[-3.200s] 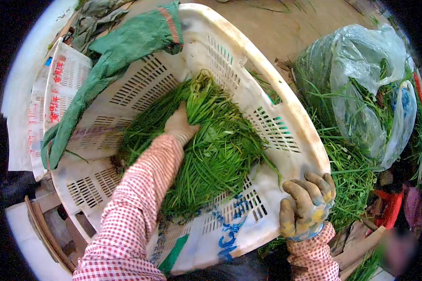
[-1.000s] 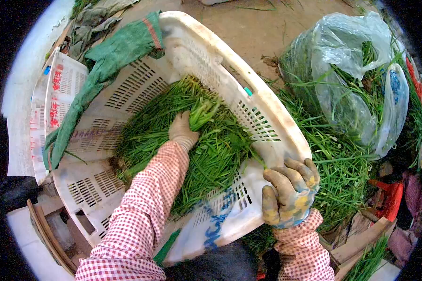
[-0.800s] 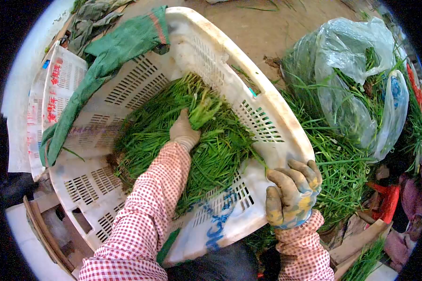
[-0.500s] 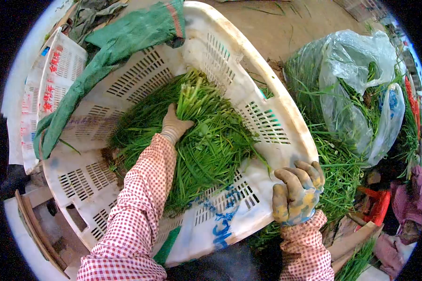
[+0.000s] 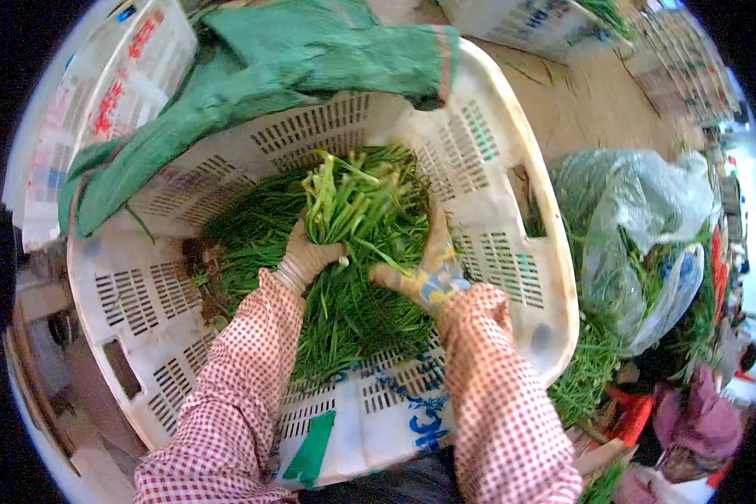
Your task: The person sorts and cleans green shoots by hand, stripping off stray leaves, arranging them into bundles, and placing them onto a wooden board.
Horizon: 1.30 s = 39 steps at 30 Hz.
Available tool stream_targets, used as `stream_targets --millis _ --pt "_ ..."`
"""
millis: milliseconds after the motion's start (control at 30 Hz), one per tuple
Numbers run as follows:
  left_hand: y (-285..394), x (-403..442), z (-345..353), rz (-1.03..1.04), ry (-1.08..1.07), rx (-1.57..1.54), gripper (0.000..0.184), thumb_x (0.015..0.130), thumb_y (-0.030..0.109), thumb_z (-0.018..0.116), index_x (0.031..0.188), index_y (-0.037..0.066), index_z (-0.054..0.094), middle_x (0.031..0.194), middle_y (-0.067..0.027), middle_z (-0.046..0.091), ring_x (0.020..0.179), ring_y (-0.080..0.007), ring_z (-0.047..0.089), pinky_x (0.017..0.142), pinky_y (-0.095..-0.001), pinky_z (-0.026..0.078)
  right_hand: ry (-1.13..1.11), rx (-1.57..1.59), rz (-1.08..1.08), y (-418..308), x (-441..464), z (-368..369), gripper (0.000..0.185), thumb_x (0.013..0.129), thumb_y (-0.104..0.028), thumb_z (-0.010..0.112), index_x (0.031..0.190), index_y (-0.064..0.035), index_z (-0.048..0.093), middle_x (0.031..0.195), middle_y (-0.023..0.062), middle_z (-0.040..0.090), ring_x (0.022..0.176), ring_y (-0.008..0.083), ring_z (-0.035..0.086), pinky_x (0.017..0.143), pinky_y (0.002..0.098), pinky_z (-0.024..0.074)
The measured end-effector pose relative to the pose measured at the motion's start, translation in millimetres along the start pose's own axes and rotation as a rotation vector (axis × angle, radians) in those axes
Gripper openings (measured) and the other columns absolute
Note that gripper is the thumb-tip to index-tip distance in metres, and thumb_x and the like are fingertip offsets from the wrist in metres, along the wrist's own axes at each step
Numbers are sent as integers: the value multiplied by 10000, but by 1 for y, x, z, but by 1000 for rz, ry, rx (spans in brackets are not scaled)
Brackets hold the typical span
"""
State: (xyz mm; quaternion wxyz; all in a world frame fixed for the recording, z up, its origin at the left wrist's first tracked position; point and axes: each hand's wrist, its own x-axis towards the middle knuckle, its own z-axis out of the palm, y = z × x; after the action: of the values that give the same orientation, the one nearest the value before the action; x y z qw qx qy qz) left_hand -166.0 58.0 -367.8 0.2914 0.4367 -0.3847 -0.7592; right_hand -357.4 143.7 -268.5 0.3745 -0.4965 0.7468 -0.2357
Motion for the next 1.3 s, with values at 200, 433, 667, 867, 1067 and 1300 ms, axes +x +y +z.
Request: stream_targets --millis 200,433,667,867,1067,1300 --pt "-2 -5 -4 -164 -301 -270 974 585 113 832 1374 32 267 1240 -83 535 1105 -178 519 998 -299 398 -50 670 -33 14 27 42 1154 660 -447 807 1443 -12 80 1323 201 414 1191 272 455 993 372 407" --pt "-40 27 4 116 -294 306 1084 594 233 862 1434 27 208 1321 -108 496 1170 -178 490 1034 -289 363 -30 698 -290 2 26 35 930 766 -202 739 1458 -142 121 1283 119 477 1123 215 509 907 358 469" --pt "-82 41 13 63 -362 194 716 807 271 651 1388 21 316 1325 -172 472 1192 -257 484 1038 -341 370 32 713 -60 21 36 56 744 743 -164 742 1345 -45 322 1148 135 574 1008 224 579 845 376 510" --pt "28 -21 72 -167 -257 871 959 677 247 720 1418 -51 189 1295 -245 476 1205 -321 473 1032 -328 360 -45 1028 310 37 38 30 498 779 -192 721 1187 -7 503 1051 142 619 950 214 616 827 354 516" --pt "21 -44 76 -135 -126 1025 883 656 259 724 1374 -22 293 1248 -256 498 1167 -342 496 1001 -364 392 -184 195 -223 118 59 34 484 907 -283 484 1288 8 422 1212 151 531 1040 224 567 877 324 477" --pt "26 -85 51 720 -1 1037 1011 569 350 806 1352 -30 292 1350 -266 348 1261 -395 357 1074 -485 261 -156 970 -86 95 56 42 650 869 -405 526 1345 1 350 1278 154 490 999 231 568 870 326 467"
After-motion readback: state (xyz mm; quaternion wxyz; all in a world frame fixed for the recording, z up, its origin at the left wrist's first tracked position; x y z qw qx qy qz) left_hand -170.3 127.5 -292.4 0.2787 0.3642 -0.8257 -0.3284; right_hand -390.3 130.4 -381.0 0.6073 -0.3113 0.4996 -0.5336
